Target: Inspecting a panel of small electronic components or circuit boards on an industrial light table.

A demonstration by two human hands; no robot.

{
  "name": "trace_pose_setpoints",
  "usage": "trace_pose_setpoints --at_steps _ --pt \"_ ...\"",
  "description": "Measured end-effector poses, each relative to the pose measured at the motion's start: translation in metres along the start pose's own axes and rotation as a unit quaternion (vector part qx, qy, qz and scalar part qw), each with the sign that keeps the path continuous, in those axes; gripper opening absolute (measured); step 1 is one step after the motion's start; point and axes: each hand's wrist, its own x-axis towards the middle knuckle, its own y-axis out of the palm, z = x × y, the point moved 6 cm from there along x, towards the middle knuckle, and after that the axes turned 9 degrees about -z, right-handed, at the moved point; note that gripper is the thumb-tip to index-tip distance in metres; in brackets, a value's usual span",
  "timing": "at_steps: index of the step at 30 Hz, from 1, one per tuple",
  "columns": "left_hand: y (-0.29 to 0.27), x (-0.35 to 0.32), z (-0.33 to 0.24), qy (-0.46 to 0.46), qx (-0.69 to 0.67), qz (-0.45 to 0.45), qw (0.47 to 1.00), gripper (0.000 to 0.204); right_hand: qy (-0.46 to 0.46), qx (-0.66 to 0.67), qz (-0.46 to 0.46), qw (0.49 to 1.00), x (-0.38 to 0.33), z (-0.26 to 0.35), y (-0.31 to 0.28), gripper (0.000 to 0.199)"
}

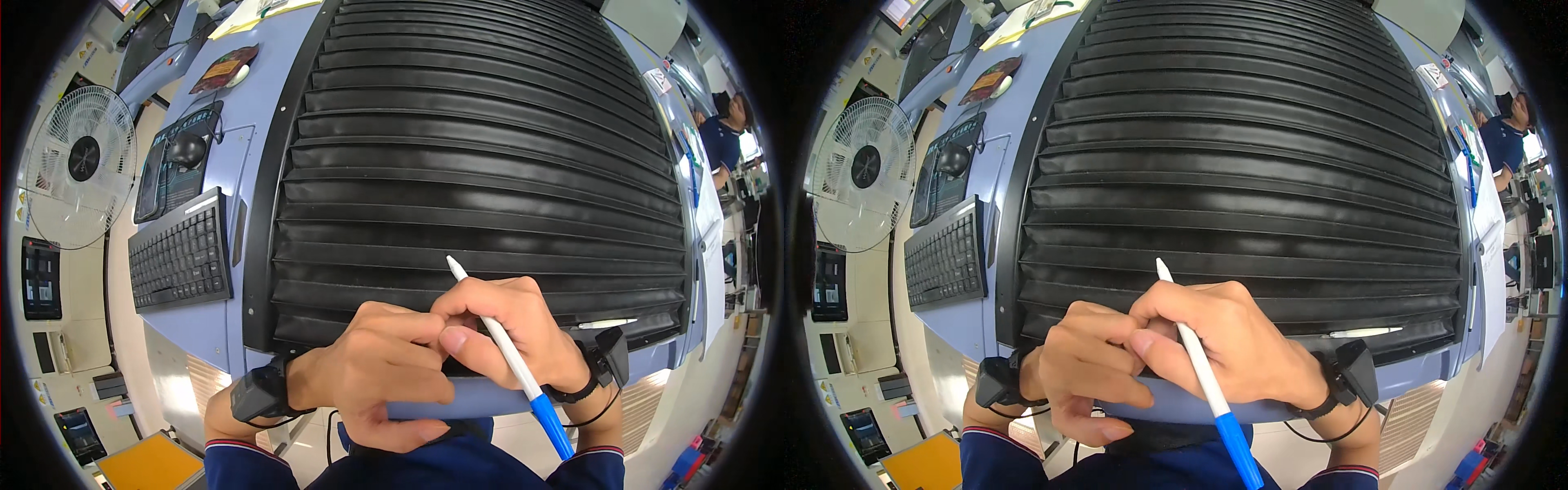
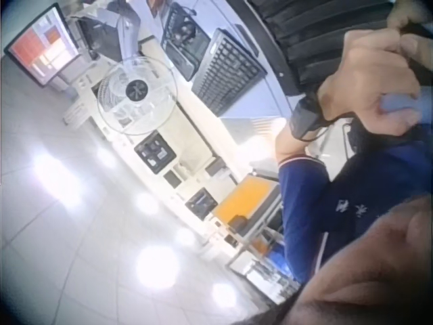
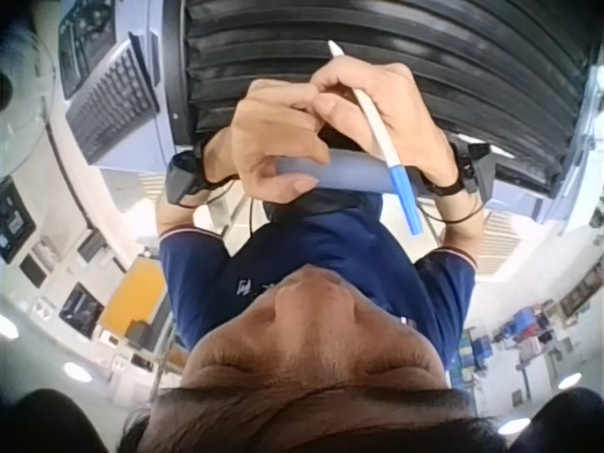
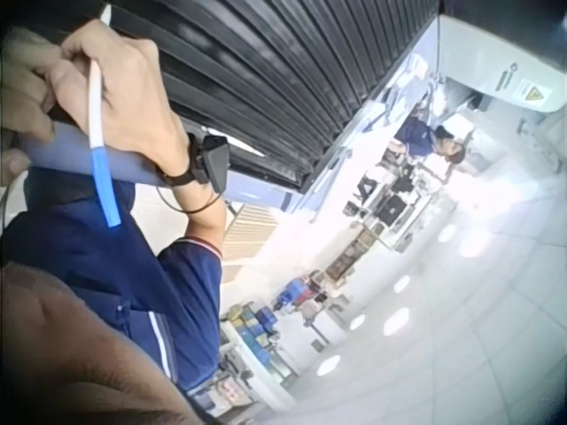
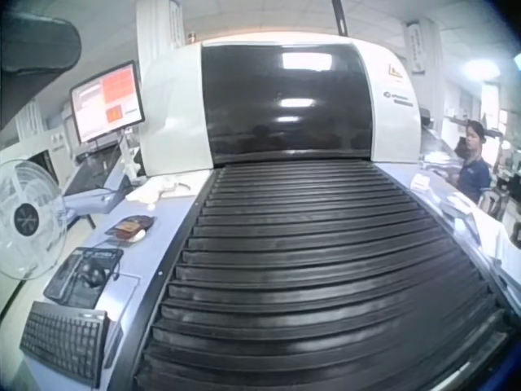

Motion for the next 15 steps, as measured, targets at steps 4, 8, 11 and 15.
trace_pose_setpoints --at_steps 4,8,11,15 --pt "0.0018 -0.0029 0.0012 0.021 0.012 -0.02 1.0 0.02 0.026 -0.001 0.007 1.0 -0.0014 -0.0018 -0.0006 0.008" --pt "0.0039 -0.0029 0.0008 0.026 0.022 -0.024 0.999 0.018 0.051 0.022 0.004 0.998 -0.0031 -0.0053 0.0013 0.008" --pt "0.005 -0.0021 0.0017 0.024 0.042 -0.011 0.999 0.018 0.07 0.033 0.005 0.997 -0.0039 -0.008 0.0011 0.009" --pt "0.0067 -0.0036 0.0001 0.03 0.058 -0.023 0.998 0.017 0.085 0.048 0.016 0.995 -0.0043 -0.0082 0.002 0.009"
